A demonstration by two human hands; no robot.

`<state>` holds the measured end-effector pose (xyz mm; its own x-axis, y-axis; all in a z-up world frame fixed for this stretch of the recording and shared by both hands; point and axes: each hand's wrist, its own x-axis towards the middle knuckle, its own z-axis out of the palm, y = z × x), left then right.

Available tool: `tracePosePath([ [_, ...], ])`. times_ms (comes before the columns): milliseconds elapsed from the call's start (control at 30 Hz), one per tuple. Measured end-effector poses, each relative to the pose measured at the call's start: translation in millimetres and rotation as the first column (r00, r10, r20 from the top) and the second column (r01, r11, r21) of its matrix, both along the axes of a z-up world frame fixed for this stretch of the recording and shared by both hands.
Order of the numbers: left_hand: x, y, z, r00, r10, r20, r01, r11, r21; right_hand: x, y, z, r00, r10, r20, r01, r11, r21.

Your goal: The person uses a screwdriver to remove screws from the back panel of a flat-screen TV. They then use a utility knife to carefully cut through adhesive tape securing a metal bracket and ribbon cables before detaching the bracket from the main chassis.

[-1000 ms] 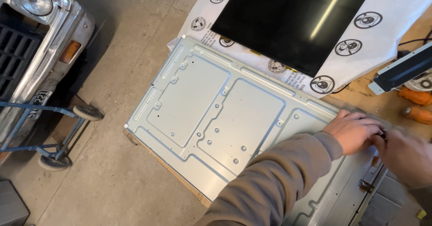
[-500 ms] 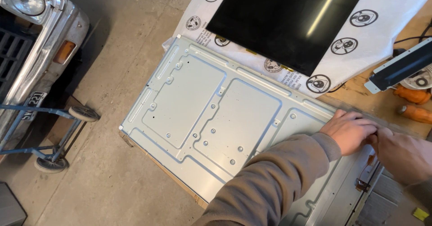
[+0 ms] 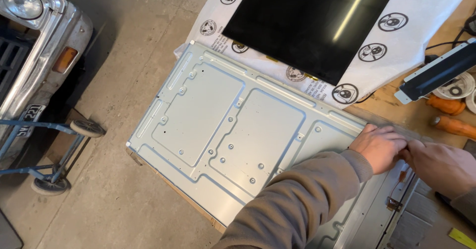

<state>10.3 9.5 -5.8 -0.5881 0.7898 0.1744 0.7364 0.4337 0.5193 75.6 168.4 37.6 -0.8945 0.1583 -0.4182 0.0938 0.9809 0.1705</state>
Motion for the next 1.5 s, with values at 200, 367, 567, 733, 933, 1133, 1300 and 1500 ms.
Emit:
tracePosePath([
  [200, 4, -2, 0, 0.999, 0.035, 0.041, -0.040, 0.990, 0.134, -5, 9, 18, 0.984, 0.176, -0.025, -0.178, 0.983, -0.051],
  [367, -5, -3, 0, 0.997, 0.027, 0.079, -0.044, 0.972, 0.232, -11, 5, 39, 0.916, 0.387, -0.103, -0.391, 0.920, -0.028],
  [567, -12, -9, 12, 0.965, -0.055, 0.256, -0.028, 0.950, 0.310, -4, 3, 50, 0.910, 0.400, -0.113, -0.405, 0.914, -0.030],
  [733, -17, -9, 9, 0.932, -0.165, 0.321, 0.075, 0.959, 0.275, 2, 1, 54, 0.890, 0.400, -0.220, -0.423, 0.904, -0.069],
  [933, -24, -10, -4, 0.926, -0.235, 0.297, 0.152, 0.949, 0.277, 0, 1, 54, 0.875, 0.416, -0.248, -0.448, 0.890, -0.086],
  [1133, -25, -10, -6, 0.918, -0.227, 0.326, 0.135, 0.951, 0.279, -4, -1, 57, 0.828, 0.489, -0.272, -0.531, 0.840, -0.106],
  [1300, -20, -9, -2, 0.935, -0.197, 0.294, 0.092, 0.937, 0.336, -4, -1, 59, 0.813, 0.485, -0.323, -0.558, 0.807, -0.193],
  [1500, -15, -8, 1, 0.957, -0.132, 0.258, 0.045, 0.947, 0.319, -10, -23, 96, 0.939, 0.188, -0.287, -0.279, 0.904, -0.323],
])
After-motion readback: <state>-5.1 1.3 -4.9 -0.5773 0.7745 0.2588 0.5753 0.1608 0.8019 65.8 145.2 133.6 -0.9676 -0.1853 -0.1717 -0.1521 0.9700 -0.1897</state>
